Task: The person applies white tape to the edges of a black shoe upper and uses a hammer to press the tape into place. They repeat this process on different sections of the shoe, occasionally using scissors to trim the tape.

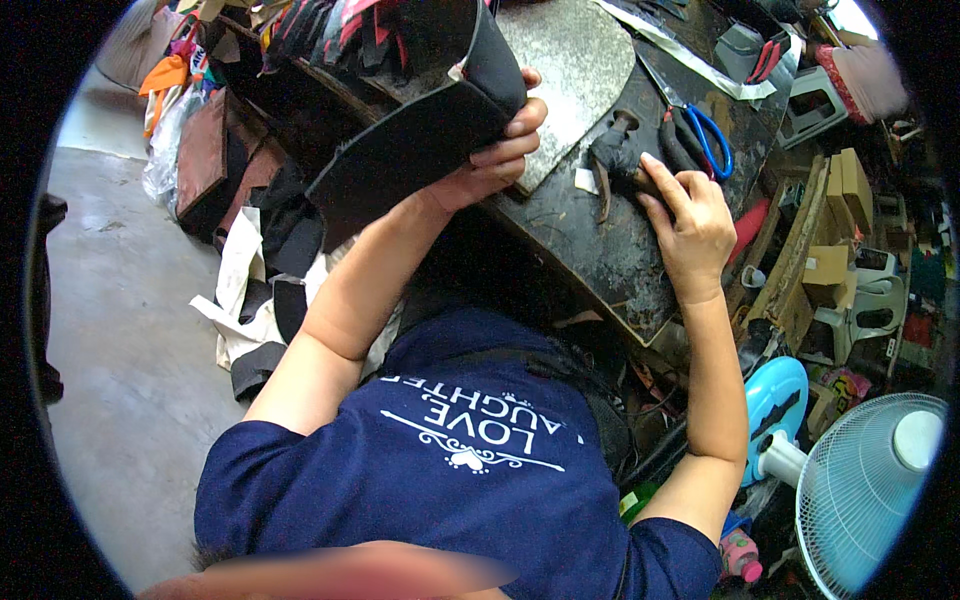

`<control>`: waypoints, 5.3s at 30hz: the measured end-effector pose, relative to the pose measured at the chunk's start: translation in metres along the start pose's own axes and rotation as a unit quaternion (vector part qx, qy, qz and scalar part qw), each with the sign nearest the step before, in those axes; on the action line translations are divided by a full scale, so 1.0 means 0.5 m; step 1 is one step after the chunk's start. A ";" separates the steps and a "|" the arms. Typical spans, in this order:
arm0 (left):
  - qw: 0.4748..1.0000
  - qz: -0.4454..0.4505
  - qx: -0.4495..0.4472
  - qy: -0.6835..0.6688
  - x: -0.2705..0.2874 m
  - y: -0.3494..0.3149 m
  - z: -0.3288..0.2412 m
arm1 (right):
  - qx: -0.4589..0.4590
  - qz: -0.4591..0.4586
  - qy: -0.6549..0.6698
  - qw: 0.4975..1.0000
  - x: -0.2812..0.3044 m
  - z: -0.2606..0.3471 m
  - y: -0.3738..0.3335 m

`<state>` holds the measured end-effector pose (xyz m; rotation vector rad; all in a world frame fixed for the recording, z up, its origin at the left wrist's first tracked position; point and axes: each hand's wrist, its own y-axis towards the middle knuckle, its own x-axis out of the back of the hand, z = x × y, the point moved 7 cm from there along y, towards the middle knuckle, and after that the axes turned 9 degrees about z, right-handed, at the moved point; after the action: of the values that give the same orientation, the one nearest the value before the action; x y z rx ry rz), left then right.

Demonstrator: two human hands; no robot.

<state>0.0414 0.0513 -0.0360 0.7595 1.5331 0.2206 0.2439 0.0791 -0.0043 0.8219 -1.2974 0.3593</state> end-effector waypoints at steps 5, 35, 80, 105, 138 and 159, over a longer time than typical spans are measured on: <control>0.976 -0.127 0.022 0.174 0.014 -0.011 -0.007 | 0.021 -0.008 -0.007 1.000 0.008 0.009 0.003; 0.031 -0.218 0.281 0.934 -0.052 0.179 -0.421 | 0.010 -0.007 -0.008 1.000 0.019 0.012 0.003; 0.245 -0.009 0.123 0.962 0.049 0.136 -0.049 | -0.126 -0.027 0.241 0.962 -0.042 -0.162 0.260; 0.780 -0.049 0.210 0.588 0.065 0.120 -0.080 | -0.097 -0.114 0.707 0.691 -0.011 -0.026 0.320; 0.790 -0.053 0.186 0.582 0.087 0.125 -0.085 | 0.128 0.028 0.260 0.957 -0.024 0.030 0.215; 0.707 -0.007 0.227 0.670 0.070 0.133 -0.084 | 0.017 0.018 0.272 0.962 -0.040 -0.082 0.211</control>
<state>0.0258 0.1345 -0.0214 1.0331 3.0772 0.4432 0.1978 0.1833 0.0098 0.6644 -0.7935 0.5911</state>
